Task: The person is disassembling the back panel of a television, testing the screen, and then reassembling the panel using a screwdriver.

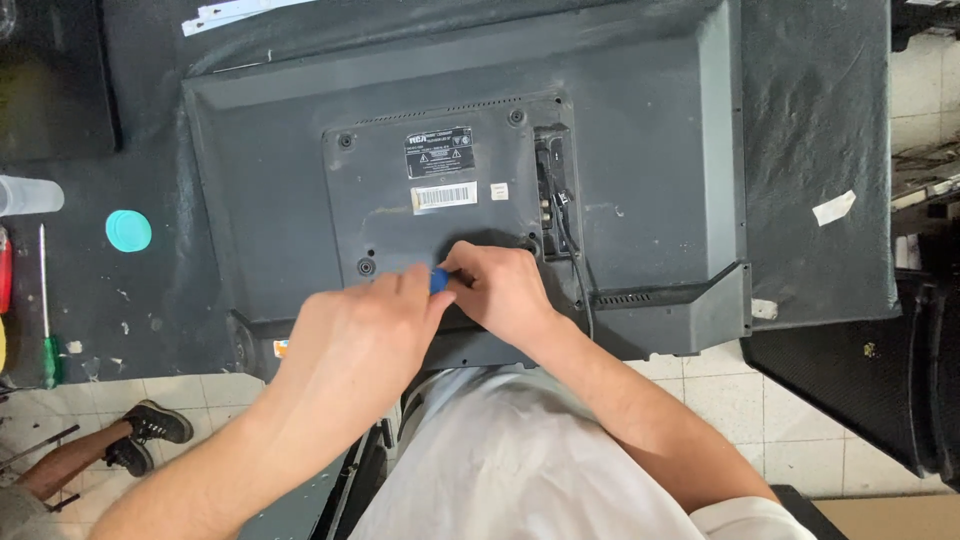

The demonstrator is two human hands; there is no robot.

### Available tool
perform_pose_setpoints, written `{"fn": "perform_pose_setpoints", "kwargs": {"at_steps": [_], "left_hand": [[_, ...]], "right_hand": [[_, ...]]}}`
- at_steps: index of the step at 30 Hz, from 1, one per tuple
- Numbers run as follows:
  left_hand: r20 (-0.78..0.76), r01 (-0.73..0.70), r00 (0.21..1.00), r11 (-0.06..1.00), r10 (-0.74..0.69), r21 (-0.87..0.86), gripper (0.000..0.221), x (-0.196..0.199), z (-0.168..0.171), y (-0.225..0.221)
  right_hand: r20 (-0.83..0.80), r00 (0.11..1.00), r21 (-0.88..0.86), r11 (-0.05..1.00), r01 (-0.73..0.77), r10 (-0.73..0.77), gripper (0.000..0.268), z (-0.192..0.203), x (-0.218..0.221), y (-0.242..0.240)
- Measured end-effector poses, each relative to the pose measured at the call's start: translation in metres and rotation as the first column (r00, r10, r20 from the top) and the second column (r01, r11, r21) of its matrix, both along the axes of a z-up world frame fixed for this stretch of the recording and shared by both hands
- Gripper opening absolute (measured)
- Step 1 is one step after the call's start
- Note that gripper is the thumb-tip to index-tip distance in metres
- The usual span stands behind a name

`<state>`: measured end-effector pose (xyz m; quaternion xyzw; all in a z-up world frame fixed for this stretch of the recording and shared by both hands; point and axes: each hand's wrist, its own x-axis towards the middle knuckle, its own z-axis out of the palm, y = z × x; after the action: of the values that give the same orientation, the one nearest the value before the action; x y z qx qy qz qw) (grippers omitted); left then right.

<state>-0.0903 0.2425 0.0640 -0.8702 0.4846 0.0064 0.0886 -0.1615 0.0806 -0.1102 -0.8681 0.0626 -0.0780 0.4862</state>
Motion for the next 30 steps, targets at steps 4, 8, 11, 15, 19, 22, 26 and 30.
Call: {"fn": "perform_pose_setpoints", "kwargs": {"at_steps": [4,8,11,15,19,22,26,30], "left_hand": [[-0.019,0.057,0.998,0.994,-0.055,0.096,0.039,0.004,0.012,-0.006],[-0.091,-0.043,0.994,0.992,0.054,0.117,0.055,0.002,0.001,-0.007],[-0.026,0.074,0.997,0.99,-0.072,0.119,0.041,0.0,-0.003,-0.006],[-0.028,0.064,0.998,0.994,-0.062,0.084,0.043,0.002,0.0,-0.007],[-0.091,0.062,0.994,0.992,-0.052,0.112,0.012,0.0,-0.006,-0.004],[-0.239,0.148,0.963,0.986,-0.126,0.074,0.031,0.005,0.0,-0.007],[-0.412,0.091,0.903,0.991,-0.125,-0.101,0.031,0.012,0.017,-0.005],[-0.384,-0.02,0.923,0.999,0.008,-0.026,0.031,0.018,0.042,0.006]], "right_hand": [[-0.029,0.988,0.051,0.988,-0.149,0.15,0.021,0.019,0.0,-0.008],[-0.003,0.999,0.04,0.998,-0.046,0.046,0.012,0.003,-0.002,-0.004],[-0.071,0.993,0.066,0.994,-0.085,0.09,0.012,0.013,0.0,-0.007],[0.018,0.992,0.031,0.991,-0.128,0.127,0.024,0.01,-0.001,-0.007],[-0.003,0.995,0.048,0.994,-0.1,0.1,0.02,0.015,0.001,-0.009],[-0.073,0.99,0.095,0.989,-0.116,0.123,0.01,0.032,-0.001,-0.017],[-0.334,0.94,0.584,0.769,0.261,-0.066,0.016,0.033,-0.017,-0.044],[-0.515,0.857,0.841,-0.21,0.498,-0.029,0.027,0.056,-0.03,-0.103]]}}
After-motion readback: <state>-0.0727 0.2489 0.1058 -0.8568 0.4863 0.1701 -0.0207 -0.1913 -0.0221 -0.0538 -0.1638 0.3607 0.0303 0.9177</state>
